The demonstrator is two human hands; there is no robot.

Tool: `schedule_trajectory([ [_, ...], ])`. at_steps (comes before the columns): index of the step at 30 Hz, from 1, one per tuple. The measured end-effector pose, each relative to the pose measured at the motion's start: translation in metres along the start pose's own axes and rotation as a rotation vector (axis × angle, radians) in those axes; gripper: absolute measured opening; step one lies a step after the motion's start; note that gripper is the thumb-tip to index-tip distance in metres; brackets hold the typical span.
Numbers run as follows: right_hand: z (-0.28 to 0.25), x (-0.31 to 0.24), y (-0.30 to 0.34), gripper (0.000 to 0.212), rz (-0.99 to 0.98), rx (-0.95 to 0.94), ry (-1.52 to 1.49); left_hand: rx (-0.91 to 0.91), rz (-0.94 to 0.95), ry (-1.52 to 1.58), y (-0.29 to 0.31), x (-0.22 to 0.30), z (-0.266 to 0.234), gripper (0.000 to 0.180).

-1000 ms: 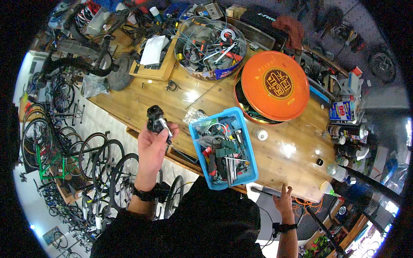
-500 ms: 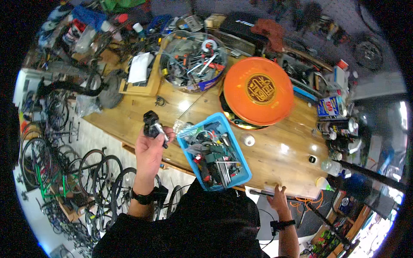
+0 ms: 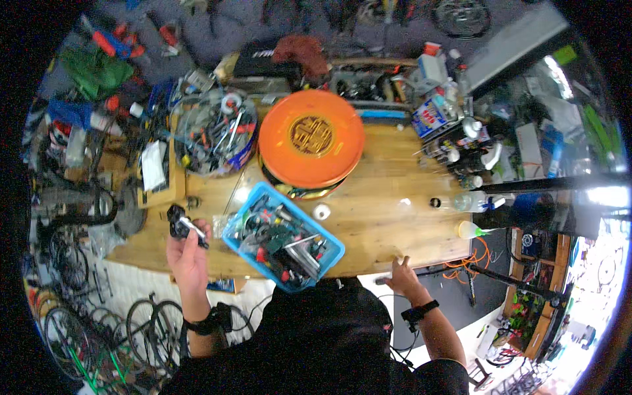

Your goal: The person disassembles a bicycle gear shifter component by hand and with pliers, retrieves additional parts and a small box from a workbench drawer, and then begins reassembling the shifter housing on the desk.

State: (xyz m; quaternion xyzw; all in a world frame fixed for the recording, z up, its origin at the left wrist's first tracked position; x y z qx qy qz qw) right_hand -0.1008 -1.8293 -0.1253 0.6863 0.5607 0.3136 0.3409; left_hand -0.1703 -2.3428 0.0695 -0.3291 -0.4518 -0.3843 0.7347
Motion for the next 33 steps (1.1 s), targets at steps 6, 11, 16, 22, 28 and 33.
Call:
schedule_trajectory([
  [6, -0.005, -0.005, 0.014, 0.095, -0.023, 0.045, -0.056, -0.031, -0.002, -0.016, -0.004, 0.001, 0.022, 0.033],
  [11, -0.011, -0.007, 0.019, 0.088, -0.063, 0.093, -0.101, -0.05, 0.024, -0.043, 0.003, 0.012, 0.034, 0.031],
  [16, 0.013, 0.004, -0.006, 0.077, -0.246, 0.128, -0.228, -0.028, 0.031, -0.073, 0.023, 0.023, 0.04, 0.029],
  [22, 0.013, -0.007, -0.01, 0.065, -0.345, 0.113, 0.123, -0.012, 0.086, -0.109, 0.052, 0.039, 0.05, 0.026],
  [28, 0.02, -0.011, -0.031, 0.071, -0.384, -0.021, 0.211, 0.051, 0.164, -0.122, 0.09, 0.062, 0.054, 0.026],
  [33, 0.018, -0.013, -0.042, 0.071, -0.604, -0.027, 0.103, 0.161, 0.22, -0.205, 0.138, 0.087, 0.04, 0.025],
])
Point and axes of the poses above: each hand's wrist, its own y-axis away from the middle knuckle, its own z-axis out of the palm, x = y × z, the point moved 4 cm from there along -y, towards the middle knuckle, and after that the axes turned 15 degrees about z, right-handed, at the moved point
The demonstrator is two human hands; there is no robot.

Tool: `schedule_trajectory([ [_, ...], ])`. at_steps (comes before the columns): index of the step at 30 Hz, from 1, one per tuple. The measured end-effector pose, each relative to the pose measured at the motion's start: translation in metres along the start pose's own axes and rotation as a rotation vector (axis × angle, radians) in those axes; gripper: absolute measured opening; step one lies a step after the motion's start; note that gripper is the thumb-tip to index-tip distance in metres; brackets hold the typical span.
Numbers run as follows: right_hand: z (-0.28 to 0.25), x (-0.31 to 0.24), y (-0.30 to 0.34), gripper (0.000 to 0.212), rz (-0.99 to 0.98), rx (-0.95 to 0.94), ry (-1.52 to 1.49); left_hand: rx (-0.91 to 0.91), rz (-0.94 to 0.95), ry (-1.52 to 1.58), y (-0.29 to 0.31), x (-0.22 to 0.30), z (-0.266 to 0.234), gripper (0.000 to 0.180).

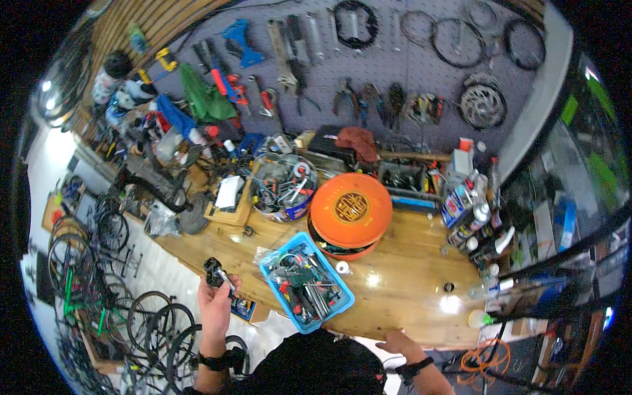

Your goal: The person disassembles a bicycle gear shifter component by hand and with pliers, retrieves additional parts and a small box from a workbench drawer, and then begins reassembling the shifter housing on the desk.

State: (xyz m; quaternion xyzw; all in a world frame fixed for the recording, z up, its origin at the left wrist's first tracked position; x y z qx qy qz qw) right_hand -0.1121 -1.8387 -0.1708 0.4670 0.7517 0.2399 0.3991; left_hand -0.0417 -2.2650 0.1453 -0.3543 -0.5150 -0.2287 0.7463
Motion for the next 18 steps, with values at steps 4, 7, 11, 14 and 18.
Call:
schedule_trajectory([
  [4, -0.005, 0.023, 0.0, 0.069, 0.047, -0.103, 0.074, 0.017, -0.01, -0.004, 0.015, 0.009, 0.01, 0.025],
  [7, -0.021, 0.003, 0.016, 0.06, 0.01, -0.154, 0.101, 0.012, 0.009, -0.01, 0.025, 0.013, -0.003, 0.027],
  [11, -0.01, 0.011, 0.016, 0.067, 0.033, -0.148, 0.147, 0.01, -0.005, 0.003, 0.024, 0.014, -0.008, 0.028],
  [14, 0.009, 0.017, 0.028, 0.089, 0.132, 0.179, 0.02, -0.023, 0.013, 0.024, 0.016, 0.014, -0.011, 0.03],
  [18, 0.035, 0.019, 0.032, 0.114, 0.293, 0.258, 0.073, -0.043, -0.023, 0.079, 0.003, 0.008, -0.023, 0.028],
])
Point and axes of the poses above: each hand's wrist, its own y-axis away from the middle knuckle, its own z-axis out of the palm, x = y × z, the point moved 4 cm from there along -y, towards the middle knuckle, and after that the axes turned 15 degrees about z, right-handed, at the moved point
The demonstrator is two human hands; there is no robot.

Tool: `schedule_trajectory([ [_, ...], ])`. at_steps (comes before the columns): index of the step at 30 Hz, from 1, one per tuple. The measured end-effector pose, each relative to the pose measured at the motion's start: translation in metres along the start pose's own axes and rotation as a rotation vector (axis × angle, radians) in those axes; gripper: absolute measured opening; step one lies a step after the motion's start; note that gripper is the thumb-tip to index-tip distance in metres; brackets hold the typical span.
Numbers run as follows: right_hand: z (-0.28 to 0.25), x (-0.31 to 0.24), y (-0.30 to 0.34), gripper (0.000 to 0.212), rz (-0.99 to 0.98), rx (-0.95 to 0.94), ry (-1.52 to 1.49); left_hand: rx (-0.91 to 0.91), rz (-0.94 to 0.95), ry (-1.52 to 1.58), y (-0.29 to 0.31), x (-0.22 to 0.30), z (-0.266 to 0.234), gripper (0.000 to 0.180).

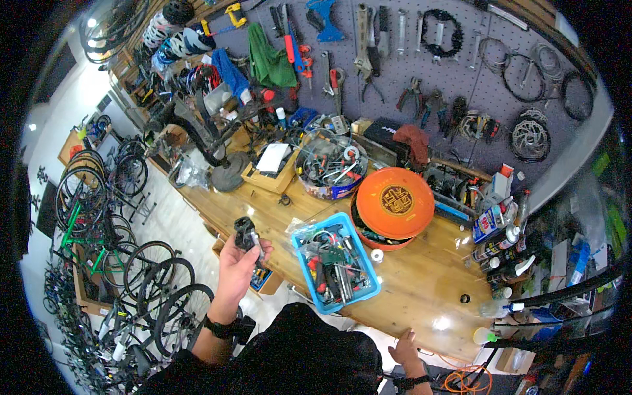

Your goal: The person disassembles a bicycle gear shifter component by hand and with pliers, retrieves additional parts and a small box from a workbench drawer, and then begins reassembling the shifter housing on the desk.

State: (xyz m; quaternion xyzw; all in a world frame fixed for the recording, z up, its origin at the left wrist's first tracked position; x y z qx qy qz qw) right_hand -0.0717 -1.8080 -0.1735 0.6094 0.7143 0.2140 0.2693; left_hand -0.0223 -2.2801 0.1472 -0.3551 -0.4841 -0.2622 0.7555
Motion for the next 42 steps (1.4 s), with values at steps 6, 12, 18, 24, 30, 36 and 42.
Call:
schedule_trajectory([
  [6, 0.007, -0.014, 0.007, 0.113, 0.245, 0.15, -0.105, -0.036, -0.015, 0.072, -0.038, -0.014, -0.059, 0.028],
  [12, 0.029, -0.033, 0.009, 0.109, 0.417, 0.172, -0.303, -0.01, -0.048, 0.112, -0.087, -0.032, -0.155, 0.026],
  [18, 0.05, -0.128, 0.047, 0.066, 0.361, -0.264, -0.134, -0.082, -0.169, 0.095, -0.136, -0.064, -0.222, 0.024],
  [24, -0.004, -0.284, 0.073, 0.058, 0.216, -0.349, -0.193, -0.105, -0.349, 0.058, -0.146, -0.151, -0.286, 0.028],
  [30, -0.022, -0.352, 0.074, 0.053, 0.077, -0.369, -0.324, -0.216, -0.578, 0.07, -0.145, -0.249, -0.28, 0.022],
  [36, -0.051, -0.405, 0.054, 0.05, -0.023, -0.382, -0.383, -0.195, -0.632, 0.282, -0.159, -0.315, -0.254, 0.02],
  [42, -0.08, -0.426, 0.042, 0.054, -0.093, -0.351, -0.349, -0.198, -0.741, 0.476, -0.151, -0.339, -0.267, 0.041],
])
Point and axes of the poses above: each hand's wrist, its own y-axis away from the middle knuckle, its own z-axis out of the palm, x = y × z, the point moved 4 cm from there along -y, towards the middle knuckle, and after that the axes turned 15 degrees about z, right-handed, at the moved point
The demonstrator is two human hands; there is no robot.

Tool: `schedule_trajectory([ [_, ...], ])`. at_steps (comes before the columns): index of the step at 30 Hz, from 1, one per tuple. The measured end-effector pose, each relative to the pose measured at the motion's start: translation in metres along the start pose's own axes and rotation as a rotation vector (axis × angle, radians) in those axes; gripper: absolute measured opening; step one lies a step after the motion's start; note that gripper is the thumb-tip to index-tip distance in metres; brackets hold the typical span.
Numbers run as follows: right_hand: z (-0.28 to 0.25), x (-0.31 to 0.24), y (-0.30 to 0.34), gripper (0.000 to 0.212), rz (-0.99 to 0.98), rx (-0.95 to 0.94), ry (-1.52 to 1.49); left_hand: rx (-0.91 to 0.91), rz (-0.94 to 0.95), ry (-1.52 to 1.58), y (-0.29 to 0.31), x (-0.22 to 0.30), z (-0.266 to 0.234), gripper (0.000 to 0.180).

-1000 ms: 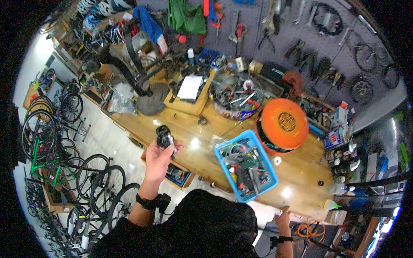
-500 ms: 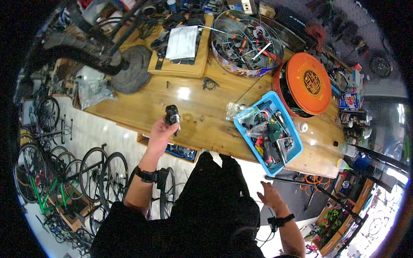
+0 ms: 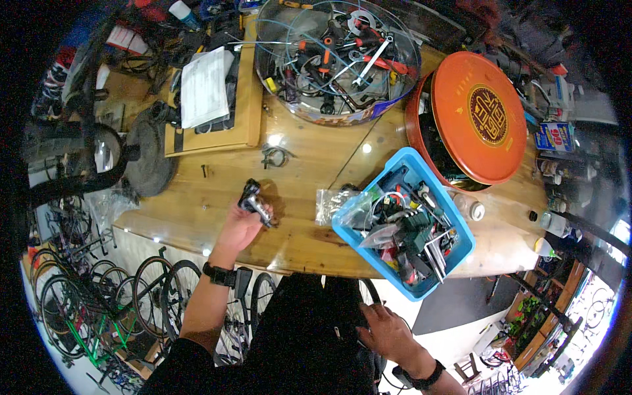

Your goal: The person disassembles a bicycle gear shifter component by hand and with pliers, retrieves additional parts and a small box from a workbench drawer, and then begins reassembling the shifter housing on the desk.

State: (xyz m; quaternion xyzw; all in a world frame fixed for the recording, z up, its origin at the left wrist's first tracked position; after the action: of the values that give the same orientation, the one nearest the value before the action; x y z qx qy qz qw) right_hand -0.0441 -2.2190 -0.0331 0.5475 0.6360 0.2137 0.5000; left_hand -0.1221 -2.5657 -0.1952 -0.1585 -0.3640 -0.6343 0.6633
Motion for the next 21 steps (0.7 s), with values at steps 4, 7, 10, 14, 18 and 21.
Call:
schedule_trajectory([
  [4, -0.034, -0.018, -0.007, 0.054, -0.023, -0.039, -0.006, -0.038, -0.123, -0.019, -0.003, 0.005, 0.0, 0.041],
  [7, -0.075, -0.035, -0.015, 0.053, -0.084, -0.034, 0.001, -0.053, -0.194, 0.077, -0.004, 0.009, 0.001, 0.035],
  [10, -0.115, -0.051, -0.022, 0.053, -0.201, 0.066, 0.095, -0.058, -0.145, 0.199, -0.006, 0.006, -0.004, 0.033],
  [14, -0.15, -0.047, -0.044, 0.051, -0.126, 0.104, -0.013, -0.085, -0.165, 0.317, -0.01, 0.006, -0.002, 0.03],
  [18, -0.167, -0.045, -0.058, 0.047, -0.144, 0.166, 0.101, -0.029, -0.184, 0.147, -0.007, 0.005, 0.0, 0.024],
  [21, -0.176, -0.037, -0.064, 0.044, -0.119, 0.222, 0.135, -0.049, -0.157, 0.305, -0.007, 0.009, 0.0, 0.029],
])
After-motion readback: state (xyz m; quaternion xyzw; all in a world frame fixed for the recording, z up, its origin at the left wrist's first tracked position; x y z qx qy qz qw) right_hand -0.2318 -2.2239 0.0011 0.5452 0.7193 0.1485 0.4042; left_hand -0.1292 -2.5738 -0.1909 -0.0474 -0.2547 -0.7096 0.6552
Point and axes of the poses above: each hand's wrist, its own y-axis away from the middle knuckle, its own z-axis out of the palm, x = y × z, the point moved 4 cm from there along -y, towards the middle knuckle, and after that the axes turned 15 degrees about z, right-handed, at the moved point
